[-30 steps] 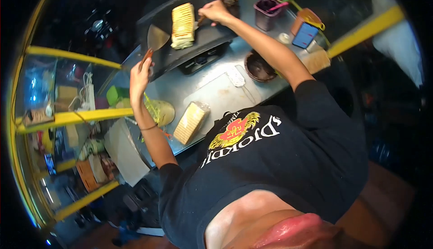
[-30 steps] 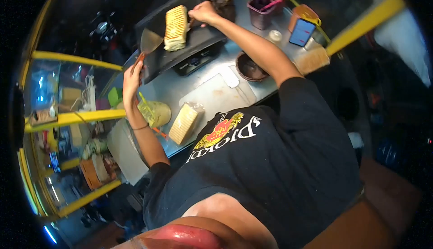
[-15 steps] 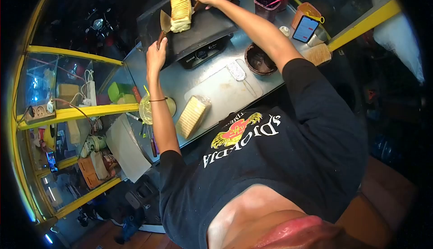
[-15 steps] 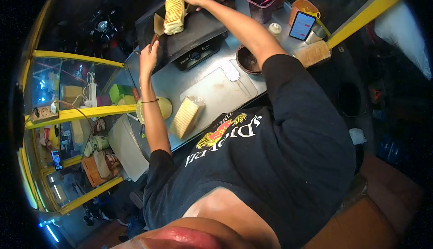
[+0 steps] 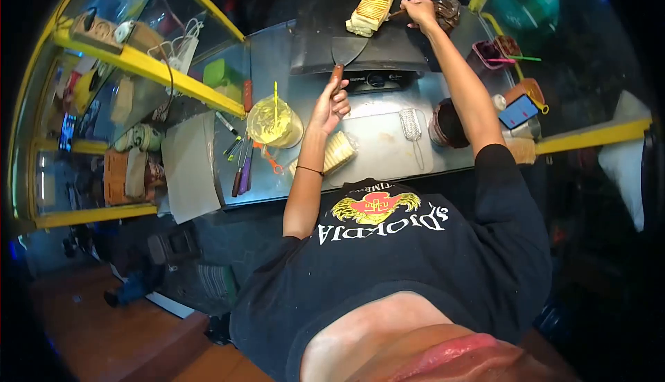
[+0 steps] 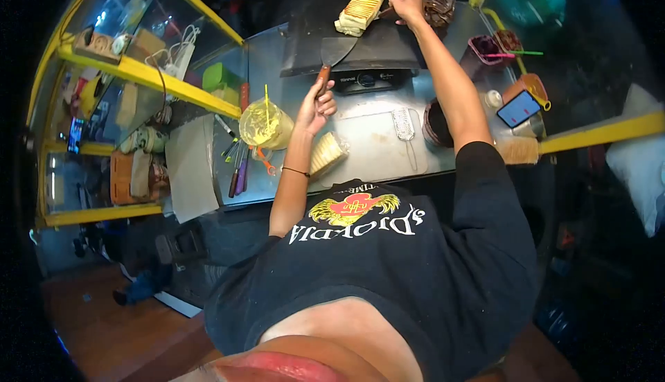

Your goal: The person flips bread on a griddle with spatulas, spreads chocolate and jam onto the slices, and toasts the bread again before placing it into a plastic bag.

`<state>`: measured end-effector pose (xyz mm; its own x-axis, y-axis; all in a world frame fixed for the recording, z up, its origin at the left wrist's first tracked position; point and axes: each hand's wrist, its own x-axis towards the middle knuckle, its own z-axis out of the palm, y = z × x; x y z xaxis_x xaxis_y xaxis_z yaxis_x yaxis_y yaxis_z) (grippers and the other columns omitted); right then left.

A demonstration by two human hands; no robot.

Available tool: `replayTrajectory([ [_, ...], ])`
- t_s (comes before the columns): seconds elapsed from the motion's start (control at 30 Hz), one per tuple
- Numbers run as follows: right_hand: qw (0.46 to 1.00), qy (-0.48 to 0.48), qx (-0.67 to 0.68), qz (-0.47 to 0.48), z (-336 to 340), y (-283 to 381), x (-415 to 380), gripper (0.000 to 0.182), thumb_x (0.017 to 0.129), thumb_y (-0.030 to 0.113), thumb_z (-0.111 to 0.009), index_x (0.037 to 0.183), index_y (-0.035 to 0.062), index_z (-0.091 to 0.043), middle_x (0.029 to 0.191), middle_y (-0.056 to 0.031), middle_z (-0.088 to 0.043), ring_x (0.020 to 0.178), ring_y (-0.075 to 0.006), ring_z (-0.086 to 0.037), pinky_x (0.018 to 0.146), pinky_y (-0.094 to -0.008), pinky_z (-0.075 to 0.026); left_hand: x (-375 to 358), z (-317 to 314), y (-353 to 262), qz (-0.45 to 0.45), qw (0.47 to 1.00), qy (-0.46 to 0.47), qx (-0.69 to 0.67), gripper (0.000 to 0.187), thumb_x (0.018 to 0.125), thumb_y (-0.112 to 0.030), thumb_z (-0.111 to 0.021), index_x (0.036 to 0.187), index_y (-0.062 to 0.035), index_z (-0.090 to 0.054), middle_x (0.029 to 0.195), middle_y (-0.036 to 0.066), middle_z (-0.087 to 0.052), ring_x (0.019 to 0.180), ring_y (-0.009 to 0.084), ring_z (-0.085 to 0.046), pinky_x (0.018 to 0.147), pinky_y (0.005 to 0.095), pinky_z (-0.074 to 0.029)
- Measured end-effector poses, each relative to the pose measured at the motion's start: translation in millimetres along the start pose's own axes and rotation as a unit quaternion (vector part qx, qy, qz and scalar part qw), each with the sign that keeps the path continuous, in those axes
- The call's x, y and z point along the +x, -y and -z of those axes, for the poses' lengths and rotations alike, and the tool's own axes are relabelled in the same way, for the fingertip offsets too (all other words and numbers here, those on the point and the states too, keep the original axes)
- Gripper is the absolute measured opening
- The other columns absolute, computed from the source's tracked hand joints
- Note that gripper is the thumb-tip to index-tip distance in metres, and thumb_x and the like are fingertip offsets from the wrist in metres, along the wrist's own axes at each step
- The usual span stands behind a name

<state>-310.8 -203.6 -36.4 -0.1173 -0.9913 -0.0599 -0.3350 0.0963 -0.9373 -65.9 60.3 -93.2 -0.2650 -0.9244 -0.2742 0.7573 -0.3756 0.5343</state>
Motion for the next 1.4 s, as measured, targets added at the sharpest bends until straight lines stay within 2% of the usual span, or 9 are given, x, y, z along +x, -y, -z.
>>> replayTrajectory([
  [0.17,1.000,-0.004,0.015,0.000,-30,9,-3,0.017,0.077,0.026,-0.069,0.072,0.0096,-0.072,0.066,0.0003,-0.059,0.060,-0.0131,-0.056,0.047,-0.0309,-0.052,-25,-22,-5,-0.048,0.979,-0.046,0.194,0.029,0.099,-0.034,-0.049,0.098,-0.0068,-0.058,0.057,-0.008,-0.033,0.044,0.0029,-0.027,0.044,0.0199,-0.028],
  [0.47,0.999,0.044,0.002,0.006,-75,31,6,0.019,0.070,0.024,-0.072,0.075,0.0065,-0.074,0.074,-0.0058,-0.068,0.059,-0.0170,-0.064,0.049,-0.0310,-0.057,-51,-33,-1,-0.064,0.968,-0.077,0.231,0.031,0.097,-0.039,-0.051,0.088,-0.0091,-0.053,0.057,-0.007,-0.037,0.043,0.0031,-0.028,0.043,0.0203,-0.029],
  [0.53,0.993,0.117,-0.005,0.023,-78,35,0,0.014,0.077,0.024,-0.070,0.075,0.0096,-0.071,0.060,0.0022,-0.051,0.054,-0.0105,-0.050,0.045,-0.0292,-0.050,-67,-36,-2,-0.075,0.955,-0.099,0.268,0.032,0.098,-0.039,-0.050,0.088,-0.0085,-0.053,0.057,-0.006,-0.037,0.043,0.0032,-0.029,0.043,0.0207,-0.029],
  [0.67,0.981,0.181,-0.023,0.068,-61,38,-24,0.016,0.082,0.024,-0.066,0.078,0.0092,-0.070,0.059,0.0043,-0.049,0.051,-0.0084,-0.048,0.045,-0.0285,-0.049,-102,-33,-12,-0.067,0.951,-0.091,0.289,0.031,0.099,-0.036,-0.048,0.089,-0.0072,-0.053,0.057,-0.007,-0.036,0.043,0.0027,-0.029,0.042,0.0198,-0.028],
  [0.7,0.979,0.190,-0.029,0.068,-52,34,-26,0.020,0.079,0.022,-0.066,0.085,0.0049,-0.073,0.077,-0.0034,-0.068,0.063,-0.0135,-0.062,0.045,-0.0299,-0.053,-111,-34,-16,-0.058,0.954,-0.082,0.282,0.031,0.100,-0.035,-0.046,0.089,-0.0062,-0.053,0.056,-0.008,-0.035,0.043,0.0024,-0.027,0.041,0.0199,-0.026],
  [0.8,0.979,0.188,-0.043,0.066,-19,24,-36,0.020,0.082,0.023,-0.065,0.087,0.0057,-0.074,0.081,-0.0033,-0.069,0.065,-0.0131,-0.062,0.046,-0.0295,-0.054,-130,-33,-28,-0.044,0.957,-0.071,0.278,0.032,0.100,-0.034,-0.045,0.088,-0.0051,-0.054,0.055,-0.008,-0.033,0.043,0.0024,-0.026,0.041,0.0203,-0.025],
  [0.87,0.981,0.168,-0.053,0.081,4,12,-37,0.019,0.084,0.025,-0.062,0.089,0.0112,-0.074,0.064,0.0033,-0.054,0.056,-0.0079,-0.051,0.046,-0.0279,-0.050,-133,-32,-34,-0.038,0.954,-0.071,0.288,0.033,0.100,-0.034,-0.045,0.088,-0.0042,-0.054,0.054,-0.008,-0.031,0.043,0.0023,-0.025,0.041,0.0206,-0.024],
  [1.07,0.993,0.084,-0.067,0.050,56,-8,-5,0.021,0.081,0.027,-0.066,0.082,0.0072,-0.074,0.067,0.0017,-0.058,0.057,-0.0099,-0.054,0.043,-0.0281,-0.051,-141,-33,-37,-0.046,0.939,-0.076,0.332,0.033,0.099,-0.034,-0.045,0.089,-0.0040,-0.055,0.055,-0.009,-0.031,0.045,0.0021,-0.025,0.042,0.0209,-0.022],
  [1.4,0.996,0.080,0.005,0.032,-53,21,47,0.019,0.079,0.029,-0.070,0.081,0.0104,-0.074,0.069,0.0021,-0.058,0.061,-0.0114,-0.055,0.051,-0.0308,-0.054,-162,-40,-20,-0.075,0.945,-0.114,0.298,0.032,0.099,-0.032,-0.045,0.089,-0.0039,-0.055,0.056,-0.010,-0.027,0.044,0.0018,-0.021,0.041,0.0207,-0.019],
])
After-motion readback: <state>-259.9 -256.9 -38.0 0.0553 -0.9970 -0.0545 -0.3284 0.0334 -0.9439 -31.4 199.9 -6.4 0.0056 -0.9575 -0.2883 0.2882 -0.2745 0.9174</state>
